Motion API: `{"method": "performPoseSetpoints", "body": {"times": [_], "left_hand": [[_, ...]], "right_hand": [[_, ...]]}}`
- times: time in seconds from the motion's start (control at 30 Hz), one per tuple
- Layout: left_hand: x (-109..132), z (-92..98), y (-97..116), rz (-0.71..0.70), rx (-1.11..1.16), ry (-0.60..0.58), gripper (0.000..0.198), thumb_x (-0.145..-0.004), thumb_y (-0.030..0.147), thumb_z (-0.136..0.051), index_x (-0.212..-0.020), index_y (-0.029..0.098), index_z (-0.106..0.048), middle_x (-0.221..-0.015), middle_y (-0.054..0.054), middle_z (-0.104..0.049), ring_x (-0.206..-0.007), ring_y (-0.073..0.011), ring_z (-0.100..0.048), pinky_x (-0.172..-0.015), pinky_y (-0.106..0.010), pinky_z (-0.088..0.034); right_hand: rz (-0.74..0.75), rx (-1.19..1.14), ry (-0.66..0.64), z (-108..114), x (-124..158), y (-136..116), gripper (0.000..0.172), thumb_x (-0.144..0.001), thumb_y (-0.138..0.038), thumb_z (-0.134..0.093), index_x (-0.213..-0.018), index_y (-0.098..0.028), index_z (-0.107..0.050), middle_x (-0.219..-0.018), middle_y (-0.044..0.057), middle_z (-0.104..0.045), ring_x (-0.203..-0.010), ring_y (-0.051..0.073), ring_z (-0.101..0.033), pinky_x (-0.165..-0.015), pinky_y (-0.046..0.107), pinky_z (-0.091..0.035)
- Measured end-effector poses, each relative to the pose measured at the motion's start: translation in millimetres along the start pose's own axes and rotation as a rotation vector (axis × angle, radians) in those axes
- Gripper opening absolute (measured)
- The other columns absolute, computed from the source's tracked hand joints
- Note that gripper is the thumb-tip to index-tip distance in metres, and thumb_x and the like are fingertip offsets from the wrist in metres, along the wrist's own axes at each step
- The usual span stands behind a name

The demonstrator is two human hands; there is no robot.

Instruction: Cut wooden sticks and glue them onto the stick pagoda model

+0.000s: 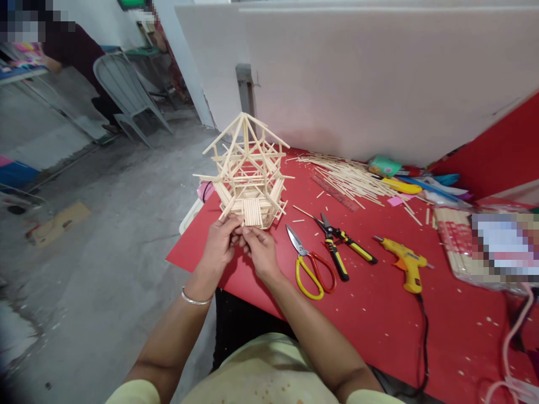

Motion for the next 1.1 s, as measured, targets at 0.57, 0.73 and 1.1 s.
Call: {"method": "performPoseSetpoints", "body": {"times": [0.57,0.73,1.1], "left_hand": [[0.0,0.1,-0.9,0.007,0.009,-0.011,0.028,-0.067,0.029,-0.079,-0.064,0.016,-0.053,-0.047,0.007,-0.047,-0.035,-0.0040,-0.041,-0.035,-0.017,-0.027],[0.5,-0.4,0.8,0.010,0.007,0.004,0.027,-0.066,0.028,-0.079,-0.065,0.016,-0.055,-0.047,0.007,-0.047,-0.035,-0.0032,-0.040,-0.035,-0.016,-0.027],[-1.1,2.6,-2.6,-0.004,0.004,0.008,0.025,-0.065,0.028,-0.079,-0.068,0.015,-0.058,-0.049,0.006,-0.050,-0.037,-0.0036,-0.042,-0.036,-0.016,-0.027]], "right_hand": [[-0.018,-0.026,0.004,-0.3,-1.3,1.4,0.028,-0.081,-0.046,-0.068,-0.080,-0.018,-0.070,-0.061,-0.004,-0.054,-0.049,0.005,-0.040,-0.043,0.019,-0.025],[-0.020,-0.024,0.006,-1.2,-1.1,0.9,0.029,-0.080,-0.048,-0.068,-0.080,-0.018,-0.069,-0.061,-0.004,-0.053,-0.049,0.006,-0.041,-0.044,0.020,-0.026],[-0.014,-0.015,0.005,-0.4,-0.9,1.5,0.028,-0.081,-0.047,-0.067,-0.082,-0.019,-0.069,-0.062,-0.004,-0.053,-0.050,0.006,-0.041,-0.045,0.020,-0.027]]}}
Point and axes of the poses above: each hand's wrist, its own x-axis away from the middle knuckle, its own z-axis out of the back of the hand, y = z × x, the point moved 6 cm from there along -x, towards the middle knuckle
